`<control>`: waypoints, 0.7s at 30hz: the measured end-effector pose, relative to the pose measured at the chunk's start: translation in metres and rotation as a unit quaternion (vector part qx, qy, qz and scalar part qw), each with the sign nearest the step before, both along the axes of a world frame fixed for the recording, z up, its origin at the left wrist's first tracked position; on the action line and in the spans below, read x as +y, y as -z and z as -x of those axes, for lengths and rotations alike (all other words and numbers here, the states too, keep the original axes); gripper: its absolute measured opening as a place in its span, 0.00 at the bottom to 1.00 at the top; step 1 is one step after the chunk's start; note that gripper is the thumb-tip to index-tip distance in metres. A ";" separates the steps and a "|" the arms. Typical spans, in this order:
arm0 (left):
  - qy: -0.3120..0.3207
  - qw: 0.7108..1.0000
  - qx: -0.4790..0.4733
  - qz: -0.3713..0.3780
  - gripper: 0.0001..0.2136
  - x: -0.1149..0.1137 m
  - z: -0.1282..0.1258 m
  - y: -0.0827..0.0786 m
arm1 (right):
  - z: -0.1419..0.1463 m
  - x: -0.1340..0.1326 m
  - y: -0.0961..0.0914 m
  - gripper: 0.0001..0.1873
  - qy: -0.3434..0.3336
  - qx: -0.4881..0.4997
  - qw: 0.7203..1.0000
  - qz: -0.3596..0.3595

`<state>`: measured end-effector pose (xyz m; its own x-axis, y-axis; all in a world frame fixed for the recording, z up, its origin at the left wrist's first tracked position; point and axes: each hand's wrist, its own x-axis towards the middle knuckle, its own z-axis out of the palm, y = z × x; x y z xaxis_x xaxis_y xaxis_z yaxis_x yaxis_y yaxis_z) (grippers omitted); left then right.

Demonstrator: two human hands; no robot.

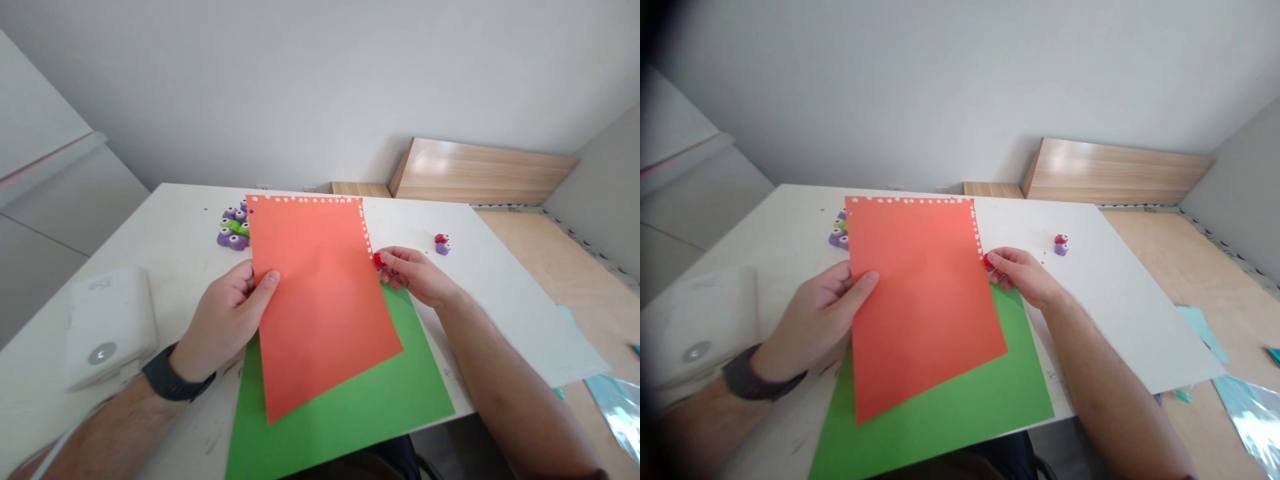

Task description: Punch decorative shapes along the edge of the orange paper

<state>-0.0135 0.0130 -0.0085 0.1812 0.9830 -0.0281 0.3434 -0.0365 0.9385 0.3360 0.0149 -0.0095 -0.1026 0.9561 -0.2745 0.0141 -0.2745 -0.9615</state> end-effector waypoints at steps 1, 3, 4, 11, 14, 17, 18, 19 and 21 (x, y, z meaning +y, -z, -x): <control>0.000 1.000 0.000 -0.001 0.18 0.000 0.000 0.000 | 0.000 0.000 0.000 0.23 -0.001 -0.001 1.000 0.000; 0.000 1.000 0.006 -0.005 0.17 -0.001 0.000 -0.001 | 0.001 -0.001 -0.002 0.23 -0.006 -0.001 1.000 0.001; -0.001 1.000 0.010 -0.007 0.17 -0.001 0.000 -0.001 | 0.001 -0.001 -0.002 0.23 -0.010 -0.001 1.000 0.003; -0.005 1.000 0.009 -0.014 0.16 0.000 0.002 0.002 | -0.001 0.000 -0.002 0.22 -0.006 -0.009 1.000 -0.005; -0.001 1.000 0.008 -0.015 0.17 0.001 0.001 0.002 | -0.002 0.001 -0.001 0.22 -0.008 -0.013 1.000 -0.005; -0.003 1.000 0.008 -0.016 0.18 0.001 0.001 0.001 | -0.002 0.000 0.000 0.22 -0.016 -0.012 1.000 -0.005; -0.005 1.000 0.008 -0.015 0.18 0.001 0.001 0.000 | -0.002 0.000 0.000 0.21 -0.020 -0.012 1.000 -0.006; -0.006 1.000 0.008 -0.014 0.18 0.000 0.001 0.000 | -0.002 0.000 0.000 0.21 -0.024 -0.012 1.000 -0.007; -0.006 1.000 0.005 -0.010 0.17 0.000 0.001 0.001 | -0.002 0.000 0.001 0.21 -0.026 -0.014 1.000 -0.009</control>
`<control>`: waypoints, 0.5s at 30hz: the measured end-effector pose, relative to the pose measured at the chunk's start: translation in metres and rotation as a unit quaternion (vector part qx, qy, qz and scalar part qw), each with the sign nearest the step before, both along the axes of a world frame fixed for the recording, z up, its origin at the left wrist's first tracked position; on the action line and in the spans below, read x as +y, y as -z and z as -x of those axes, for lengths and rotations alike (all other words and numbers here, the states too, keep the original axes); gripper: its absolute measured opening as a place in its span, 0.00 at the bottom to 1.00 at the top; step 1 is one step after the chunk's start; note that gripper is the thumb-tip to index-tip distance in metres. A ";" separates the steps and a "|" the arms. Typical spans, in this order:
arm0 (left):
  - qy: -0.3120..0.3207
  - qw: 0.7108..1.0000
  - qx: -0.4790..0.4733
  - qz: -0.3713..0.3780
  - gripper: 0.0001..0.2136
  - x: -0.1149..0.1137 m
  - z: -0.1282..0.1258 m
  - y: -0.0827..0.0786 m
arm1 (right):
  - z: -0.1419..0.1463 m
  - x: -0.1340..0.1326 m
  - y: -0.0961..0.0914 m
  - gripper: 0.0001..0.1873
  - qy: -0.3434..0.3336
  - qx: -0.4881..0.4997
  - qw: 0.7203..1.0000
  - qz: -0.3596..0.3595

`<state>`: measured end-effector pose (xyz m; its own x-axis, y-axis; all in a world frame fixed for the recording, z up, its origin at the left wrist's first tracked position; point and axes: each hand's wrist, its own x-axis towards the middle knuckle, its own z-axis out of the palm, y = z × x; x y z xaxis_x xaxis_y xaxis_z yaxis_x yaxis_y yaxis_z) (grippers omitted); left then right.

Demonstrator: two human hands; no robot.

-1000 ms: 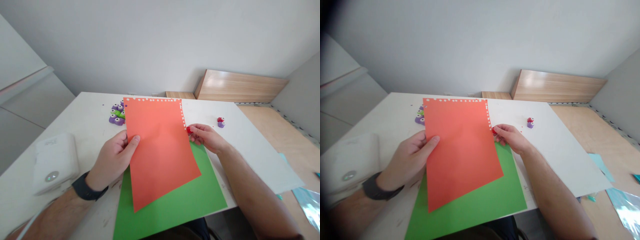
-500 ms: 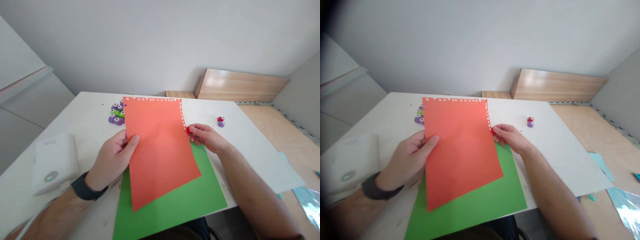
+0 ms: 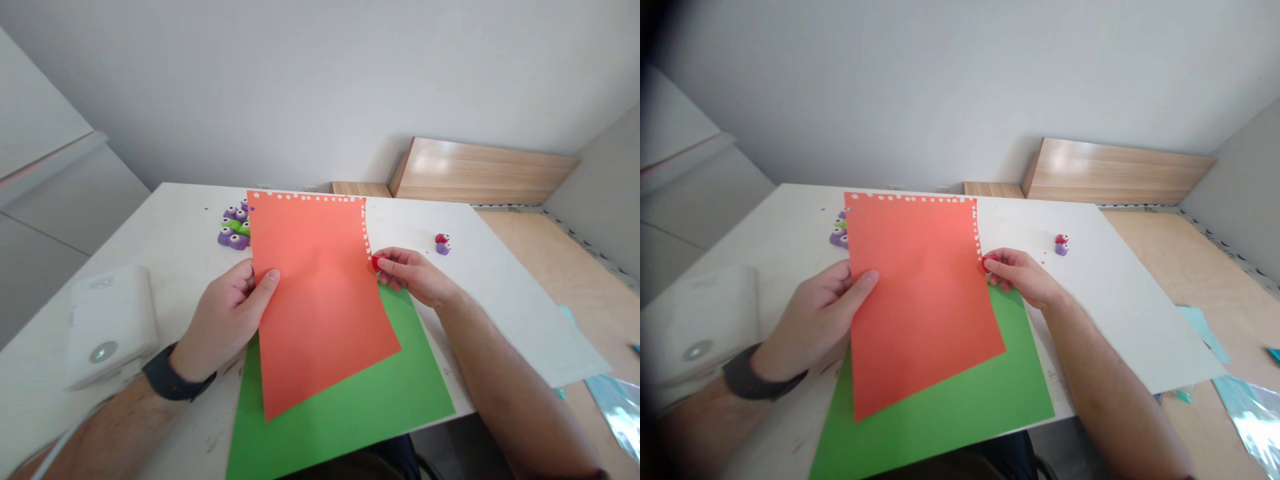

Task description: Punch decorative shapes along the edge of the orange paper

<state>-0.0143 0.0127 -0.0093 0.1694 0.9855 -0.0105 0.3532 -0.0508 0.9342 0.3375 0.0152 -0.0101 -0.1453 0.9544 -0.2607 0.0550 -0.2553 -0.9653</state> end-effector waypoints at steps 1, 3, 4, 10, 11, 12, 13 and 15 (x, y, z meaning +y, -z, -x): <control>0.001 1.000 -0.003 0.002 0.17 0.000 0.000 0.000 | 0.000 0.000 0.000 0.21 0.002 -0.001 1.000 -0.001; 0.003 1.000 -0.007 0.005 0.16 -0.001 0.001 0.001 | 0.000 0.000 0.000 0.21 0.007 -0.003 1.000 -0.005; 0.003 1.000 -0.008 0.005 0.16 -0.001 0.001 0.002 | 0.000 0.000 -0.001 0.21 0.010 -0.003 1.000 -0.006; -0.001 1.000 0.001 -0.003 0.15 0.000 0.000 0.003 | -0.001 0.000 0.000 0.21 0.007 -0.007 1.000 -0.007; -0.001 1.000 0.001 -0.003 0.15 0.001 0.000 0.003 | -0.001 0.000 0.000 0.21 0.005 -0.010 1.000 -0.008; 0.000 1.000 0.000 -0.002 0.15 0.001 0.000 0.003 | -0.001 0.000 0.000 0.20 0.004 -0.011 1.000 -0.008; 0.001 1.000 -0.003 -0.001 0.16 0.000 0.000 0.003 | -0.001 0.000 0.000 0.20 0.004 -0.012 1.000 -0.009; 0.001 1.000 -0.006 0.002 0.16 0.000 0.001 0.003 | -0.002 0.000 0.001 0.20 0.005 -0.014 1.000 -0.009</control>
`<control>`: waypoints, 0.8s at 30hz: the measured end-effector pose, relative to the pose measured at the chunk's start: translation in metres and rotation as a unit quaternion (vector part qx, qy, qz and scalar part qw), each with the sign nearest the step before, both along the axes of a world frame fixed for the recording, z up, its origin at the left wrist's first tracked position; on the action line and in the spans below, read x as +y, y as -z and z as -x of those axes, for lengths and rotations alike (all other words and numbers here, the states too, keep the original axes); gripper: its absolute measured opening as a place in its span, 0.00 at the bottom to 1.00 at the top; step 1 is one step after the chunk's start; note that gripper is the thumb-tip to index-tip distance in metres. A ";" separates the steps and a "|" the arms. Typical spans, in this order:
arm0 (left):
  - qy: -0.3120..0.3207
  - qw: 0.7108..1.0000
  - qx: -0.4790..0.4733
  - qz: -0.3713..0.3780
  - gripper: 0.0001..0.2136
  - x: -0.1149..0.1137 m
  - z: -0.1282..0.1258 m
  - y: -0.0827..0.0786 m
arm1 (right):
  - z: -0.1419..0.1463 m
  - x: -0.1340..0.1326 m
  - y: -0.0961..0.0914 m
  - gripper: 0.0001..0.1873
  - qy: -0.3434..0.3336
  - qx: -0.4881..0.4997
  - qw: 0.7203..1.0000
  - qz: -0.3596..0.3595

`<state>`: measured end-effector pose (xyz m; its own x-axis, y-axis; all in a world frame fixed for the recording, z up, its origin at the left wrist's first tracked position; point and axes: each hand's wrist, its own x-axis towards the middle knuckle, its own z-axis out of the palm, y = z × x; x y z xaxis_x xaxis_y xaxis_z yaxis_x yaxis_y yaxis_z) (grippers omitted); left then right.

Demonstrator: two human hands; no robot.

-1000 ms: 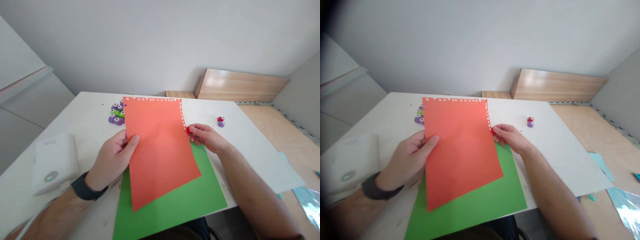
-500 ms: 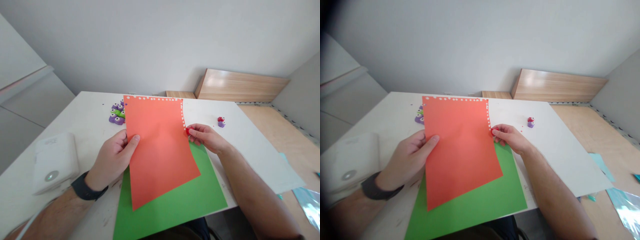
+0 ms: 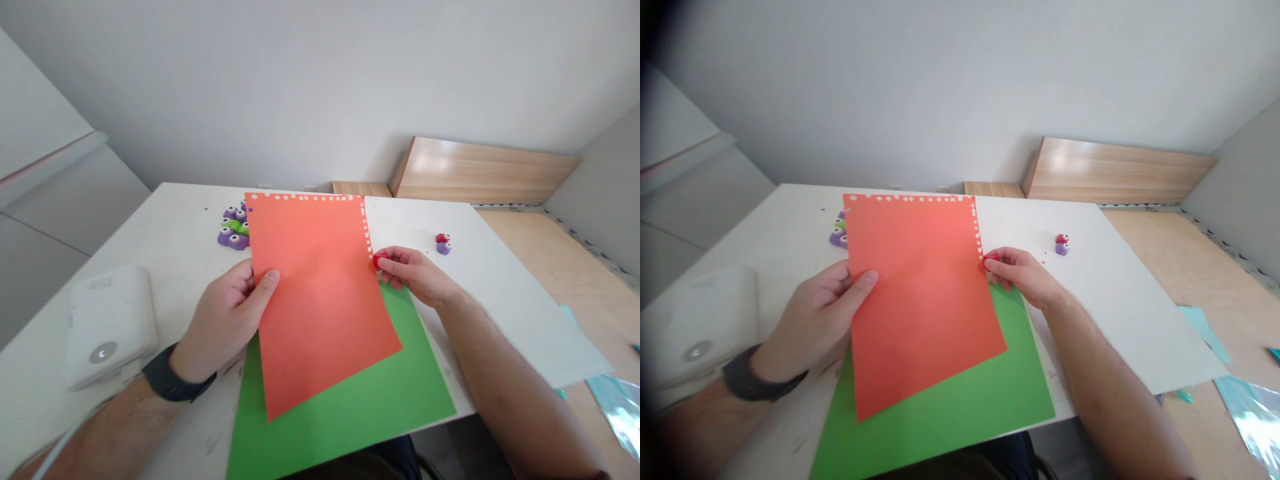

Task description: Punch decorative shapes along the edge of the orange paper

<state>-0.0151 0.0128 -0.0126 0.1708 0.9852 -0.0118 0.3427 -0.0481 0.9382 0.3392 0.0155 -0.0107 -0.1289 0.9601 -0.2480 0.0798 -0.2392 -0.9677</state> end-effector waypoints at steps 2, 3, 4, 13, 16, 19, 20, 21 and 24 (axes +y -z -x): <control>0.000 1.000 -0.001 0.000 0.16 0.000 0.000 0.000 | 0.000 0.000 0.000 0.20 0.002 0.000 1.000 -0.002; 0.000 1.000 -0.003 0.000 0.16 0.000 0.001 0.000 | 0.000 -0.001 0.000 0.20 0.002 0.000 1.000 -0.004; 0.000 1.000 -0.005 0.001 0.16 0.000 0.000 0.000 | 0.000 -0.001 0.000 0.20 0.002 0.000 1.000 -0.005; 0.002 1.000 -0.011 0.006 0.17 0.000 -0.002 -0.003 | 0.000 0.000 0.001 0.21 -0.004 -0.006 1.000 -0.014; 0.001 1.000 -0.007 0.007 0.17 0.000 -0.002 -0.004 | 0.001 -0.001 0.000 0.21 0.005 -0.009 1.000 -0.017; -0.001 1.000 -0.005 0.005 0.17 -0.001 -0.002 -0.005 | 0.002 -0.001 -0.001 0.21 0.004 -0.012 1.000 -0.016; 0.000 1.000 -0.008 0.005 0.17 -0.001 -0.002 -0.005 | 0.002 -0.001 -0.001 0.21 0.002 -0.012 1.000 -0.015; 0.001 1.000 -0.011 0.006 0.18 -0.001 -0.002 -0.004 | 0.002 -0.001 -0.001 0.21 0.000 -0.012 1.000 -0.014; 0.001 1.000 -0.020 0.012 0.18 -0.001 -0.003 -0.004 | 0.001 0.000 0.000 0.21 -0.003 -0.010 1.000 -0.017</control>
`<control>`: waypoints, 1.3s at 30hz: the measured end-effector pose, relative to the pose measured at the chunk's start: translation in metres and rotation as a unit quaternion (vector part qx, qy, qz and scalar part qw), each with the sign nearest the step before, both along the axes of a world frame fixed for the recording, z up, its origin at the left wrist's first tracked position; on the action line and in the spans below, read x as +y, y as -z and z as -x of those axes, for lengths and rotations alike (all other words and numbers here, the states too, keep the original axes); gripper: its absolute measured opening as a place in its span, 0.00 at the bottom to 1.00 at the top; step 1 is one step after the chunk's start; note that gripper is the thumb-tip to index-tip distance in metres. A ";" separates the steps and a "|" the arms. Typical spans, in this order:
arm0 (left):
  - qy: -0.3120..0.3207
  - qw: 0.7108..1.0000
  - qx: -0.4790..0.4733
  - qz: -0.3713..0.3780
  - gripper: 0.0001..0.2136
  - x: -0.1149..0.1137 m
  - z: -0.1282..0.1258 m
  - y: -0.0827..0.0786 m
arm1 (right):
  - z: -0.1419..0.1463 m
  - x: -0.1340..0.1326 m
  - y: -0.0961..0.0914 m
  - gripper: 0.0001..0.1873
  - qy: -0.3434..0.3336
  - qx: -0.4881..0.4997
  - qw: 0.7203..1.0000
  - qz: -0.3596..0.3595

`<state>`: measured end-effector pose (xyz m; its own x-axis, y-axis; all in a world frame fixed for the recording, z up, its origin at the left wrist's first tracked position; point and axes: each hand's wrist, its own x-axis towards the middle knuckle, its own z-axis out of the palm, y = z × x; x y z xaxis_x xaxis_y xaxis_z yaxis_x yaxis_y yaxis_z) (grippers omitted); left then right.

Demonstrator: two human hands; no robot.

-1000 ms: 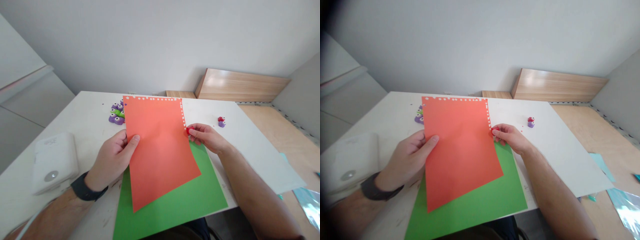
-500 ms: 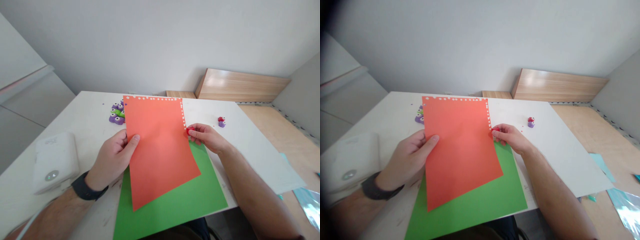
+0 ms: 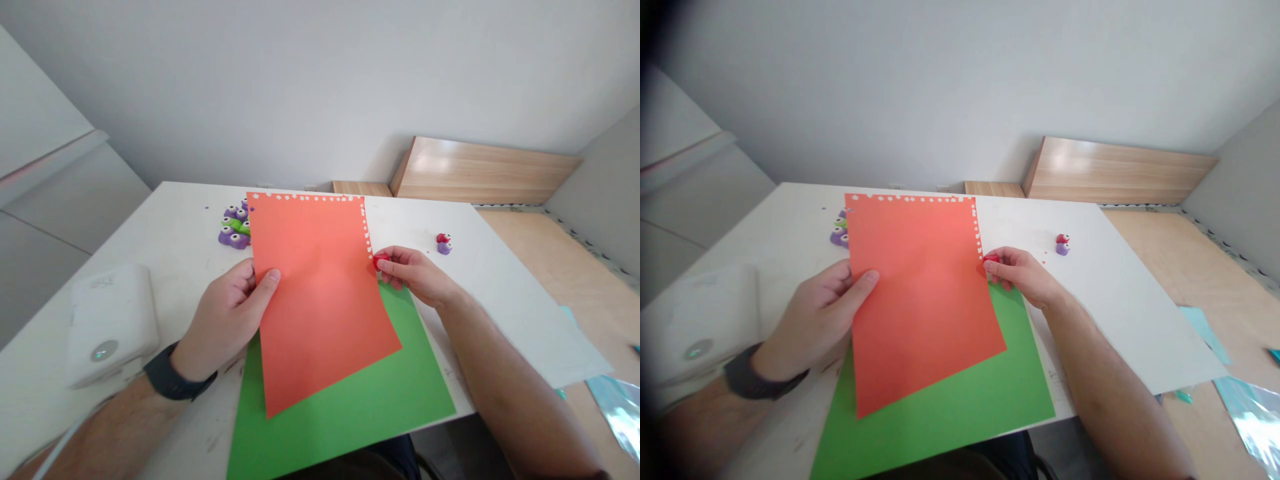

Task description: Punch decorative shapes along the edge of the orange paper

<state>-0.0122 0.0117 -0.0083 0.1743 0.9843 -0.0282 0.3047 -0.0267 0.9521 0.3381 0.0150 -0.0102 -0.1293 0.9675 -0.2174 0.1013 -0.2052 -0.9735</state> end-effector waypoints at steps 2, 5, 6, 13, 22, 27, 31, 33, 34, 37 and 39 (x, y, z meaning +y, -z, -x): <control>-0.002 1.000 -0.002 0.001 0.18 0.000 -0.001 -0.001 | 0.000 0.000 0.001 0.21 0.000 0.001 1.000 -0.006; -0.005 1.000 -0.002 0.003 0.18 -0.001 -0.001 -0.003 | -0.001 0.000 0.001 0.22 -0.004 0.000 1.000 -0.008; -0.006 1.000 -0.003 0.004 0.18 -0.001 -0.001 -0.003 | -0.001 0.000 0.001 0.22 -0.005 -0.001 1.000 -0.007; 0.000 1.000 -0.006 0.003 0.16 -0.001 0.001 0.000 | -0.001 0.001 0.002 0.21 0.006 -0.011 1.000 0.005; -0.005 1.000 -0.004 -0.002 0.18 -0.003 0.001 -0.002 | -0.001 0.001 0.001 0.22 0.002 -0.025 1.000 0.011; -0.006 1.000 -0.005 0.004 0.17 -0.002 0.001 -0.002 | -0.001 0.000 0.000 0.21 0.002 -0.026 1.000 0.006; -0.003 1.000 0.013 -0.008 0.17 0.000 0.001 0.000 | 0.000 -0.001 -0.001 0.21 -0.003 -0.022 1.000 -0.001; -0.002 1.000 0.015 -0.009 0.17 0.000 0.002 0.000 | -0.001 -0.001 0.000 0.22 -0.005 -0.020 1.000 -0.001; -0.001 1.000 0.012 -0.006 0.17 0.000 0.002 0.000 | -0.001 -0.001 0.000 0.22 -0.006 -0.020 1.000 -0.001; 0.000 1.000 0.007 -0.005 0.17 -0.001 0.002 0.000 | -0.001 0.000 0.001 0.22 -0.006 -0.021 1.000 0.001; 0.000 1.000 0.010 -0.008 0.17 -0.001 0.002 0.000 | -0.001 0.000 0.001 0.22 -0.002 -0.021 1.000 0.002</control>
<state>-0.0139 0.0110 -0.0081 0.1743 0.9846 -0.0165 0.3230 -0.0414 0.9455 0.3392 0.0152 -0.0111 -0.1241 0.9659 -0.2271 0.1437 -0.2090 -0.9673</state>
